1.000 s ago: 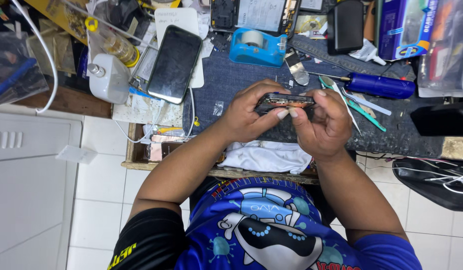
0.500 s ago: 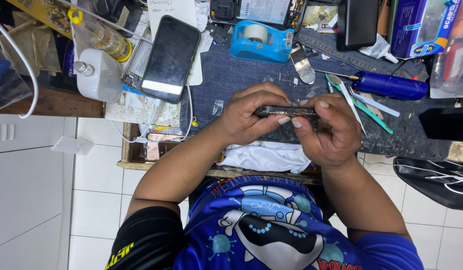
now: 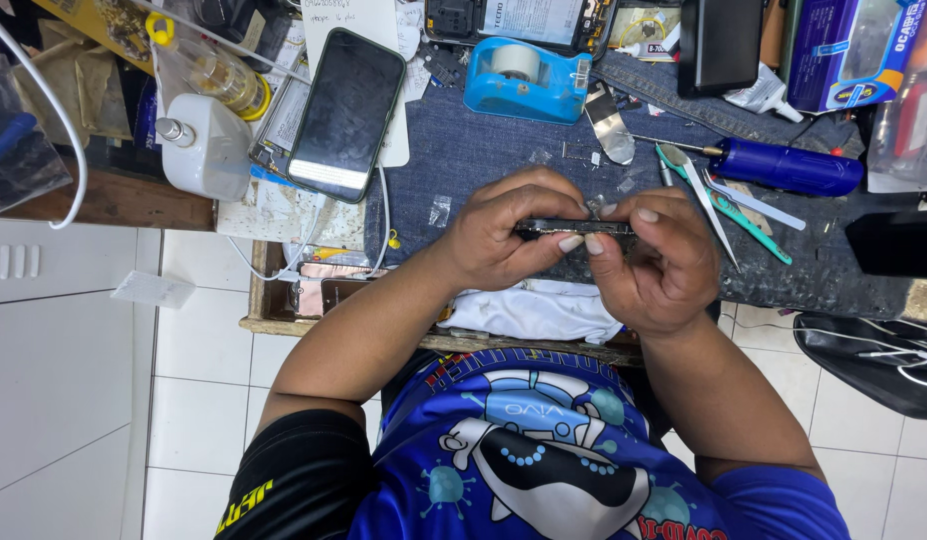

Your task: The person disassembles a mobile phone by removing the internal battery and components using a pry tool, then cleans the edges and attempts to reassemble the frame.

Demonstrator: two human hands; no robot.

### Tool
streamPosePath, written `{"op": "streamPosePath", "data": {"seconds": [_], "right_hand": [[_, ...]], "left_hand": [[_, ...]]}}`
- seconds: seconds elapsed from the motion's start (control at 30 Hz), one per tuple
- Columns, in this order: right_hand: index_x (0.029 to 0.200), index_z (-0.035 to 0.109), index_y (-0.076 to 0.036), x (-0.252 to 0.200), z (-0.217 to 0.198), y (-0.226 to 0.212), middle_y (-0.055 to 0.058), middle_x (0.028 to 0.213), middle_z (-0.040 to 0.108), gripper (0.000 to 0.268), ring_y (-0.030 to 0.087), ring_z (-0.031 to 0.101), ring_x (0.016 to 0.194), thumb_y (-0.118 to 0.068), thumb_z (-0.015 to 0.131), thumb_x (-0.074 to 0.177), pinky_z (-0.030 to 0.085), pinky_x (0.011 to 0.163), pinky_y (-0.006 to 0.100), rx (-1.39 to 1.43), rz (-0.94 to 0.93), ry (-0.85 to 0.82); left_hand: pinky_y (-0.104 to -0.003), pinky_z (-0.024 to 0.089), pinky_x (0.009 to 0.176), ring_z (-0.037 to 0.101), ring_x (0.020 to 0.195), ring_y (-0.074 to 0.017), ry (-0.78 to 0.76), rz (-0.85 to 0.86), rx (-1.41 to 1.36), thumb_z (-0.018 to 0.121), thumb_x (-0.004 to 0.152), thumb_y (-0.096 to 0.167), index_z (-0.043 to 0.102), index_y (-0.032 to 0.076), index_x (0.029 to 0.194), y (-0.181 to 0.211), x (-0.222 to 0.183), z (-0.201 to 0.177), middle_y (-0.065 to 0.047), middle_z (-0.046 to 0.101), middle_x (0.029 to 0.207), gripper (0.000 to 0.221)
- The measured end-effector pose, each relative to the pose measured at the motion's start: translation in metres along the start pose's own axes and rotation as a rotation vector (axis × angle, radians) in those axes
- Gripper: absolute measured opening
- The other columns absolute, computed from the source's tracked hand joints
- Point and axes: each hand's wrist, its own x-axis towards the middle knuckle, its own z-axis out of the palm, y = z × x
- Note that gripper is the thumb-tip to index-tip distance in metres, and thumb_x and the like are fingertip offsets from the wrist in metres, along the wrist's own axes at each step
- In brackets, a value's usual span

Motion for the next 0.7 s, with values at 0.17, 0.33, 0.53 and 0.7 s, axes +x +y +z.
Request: {"op": "streamPosePath", "data": {"seconds": [0.17,0.33,0.53,0.7], "right_hand": [[0.138,0.048,-0.011,-0.005,0.004,0.001,0.016,0.106,0.066,0.053,0.02,0.063,0.087,0.0,0.079,0.096,0.046,0.06,0.023,-0.055,-0.003,0.041],[0.145,0.047,-0.014,-0.004,0.006,0.002,0.014,0.108,0.065,0.053,0.019,0.062,0.082,-0.002,0.076,0.101,0.049,0.063,0.027,-0.074,-0.016,0.049],[0.142,0.051,-0.008,-0.018,0.0,0.009,0.019,0.115,0.067,0.048,0.012,0.054,0.072,0.002,0.077,0.102,0.044,0.06,0.022,-0.014,0.087,0.052],[0.143,0.051,-0.006,-0.023,-0.004,0.012,0.018,0.12,0.066,0.047,0.004,0.051,0.071,0.003,0.074,0.103,0.04,0.06,0.019,0.026,0.125,0.037]], "left_hand": [[-0.033,0.059,0.085,0.071,0.103,-0.0243,0.007,0.04,0.051,0.077,0.099,0.011,0.062,0.004,0.116,0.001,0.001,0.003,-0.012,0.069,0.113,0.023],[-0.034,0.06,0.087,0.072,0.103,-0.0252,0.022,-0.004,0.019,0.077,0.099,0.012,0.064,0.004,0.116,-0.002,0.003,0.002,-0.012,0.07,0.114,0.023],[-0.034,0.059,0.091,0.072,0.103,-0.0238,0.067,-0.041,0.059,0.08,0.094,0.012,0.066,0.003,0.114,-0.005,0.003,0.0,-0.011,0.07,0.112,0.026],[-0.031,0.06,0.087,0.074,0.099,-0.0208,0.114,-0.07,0.037,0.081,0.091,0.012,0.066,0.003,0.113,-0.005,0.002,0.003,-0.009,0.072,0.111,0.027]]}}
